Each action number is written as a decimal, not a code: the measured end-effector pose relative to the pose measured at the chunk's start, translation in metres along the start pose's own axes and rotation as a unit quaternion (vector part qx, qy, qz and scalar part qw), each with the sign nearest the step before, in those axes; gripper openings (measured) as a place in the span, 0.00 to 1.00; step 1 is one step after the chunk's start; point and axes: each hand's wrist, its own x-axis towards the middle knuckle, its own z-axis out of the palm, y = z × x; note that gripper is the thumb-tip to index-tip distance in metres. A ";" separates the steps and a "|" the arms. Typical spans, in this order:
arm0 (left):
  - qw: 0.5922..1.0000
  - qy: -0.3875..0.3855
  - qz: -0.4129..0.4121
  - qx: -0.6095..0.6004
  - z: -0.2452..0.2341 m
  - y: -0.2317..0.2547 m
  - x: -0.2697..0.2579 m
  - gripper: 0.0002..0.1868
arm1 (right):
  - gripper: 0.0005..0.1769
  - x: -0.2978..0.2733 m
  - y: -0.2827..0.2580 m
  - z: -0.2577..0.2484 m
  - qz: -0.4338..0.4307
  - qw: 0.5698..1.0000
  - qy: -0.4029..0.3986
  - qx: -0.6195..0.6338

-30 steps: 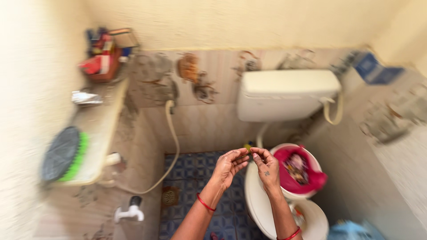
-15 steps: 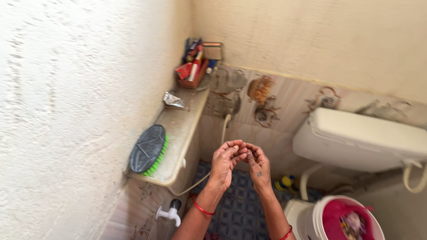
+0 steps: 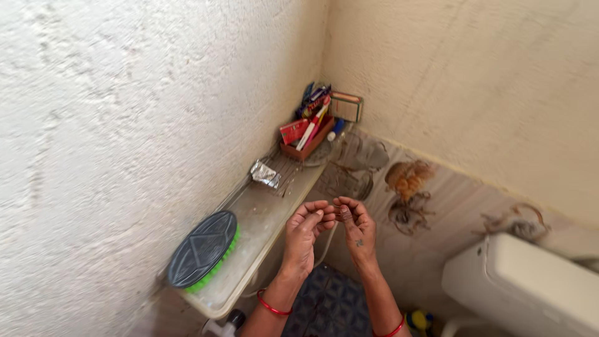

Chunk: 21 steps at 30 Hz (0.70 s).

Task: The person picks up various small packaged items from a wall-mounted shelf in a bathroom, including sachets, a toothpaste tube, and a chocolate bar. They place these items into a white bucket on the floor. The person also opens the toothpaste tube to check its contents before placing it in the bucket.

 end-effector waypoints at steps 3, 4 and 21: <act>1.000 0.017 0.023 0.006 0.018 -0.002 0.025 0.10 | 0.19 0.036 -0.006 -0.009 -0.010 1.000 -0.024 -0.015; 0.999 0.022 0.036 0.005 0.023 -0.003 0.033 0.10 | 0.18 0.049 -0.009 -0.013 -0.017 0.999 -0.033 -0.023; 0.978 0.117 0.159 0.059 0.034 0.024 0.071 0.10 | 0.10 0.228 -0.073 0.032 -0.432 0.846 -0.039 -0.312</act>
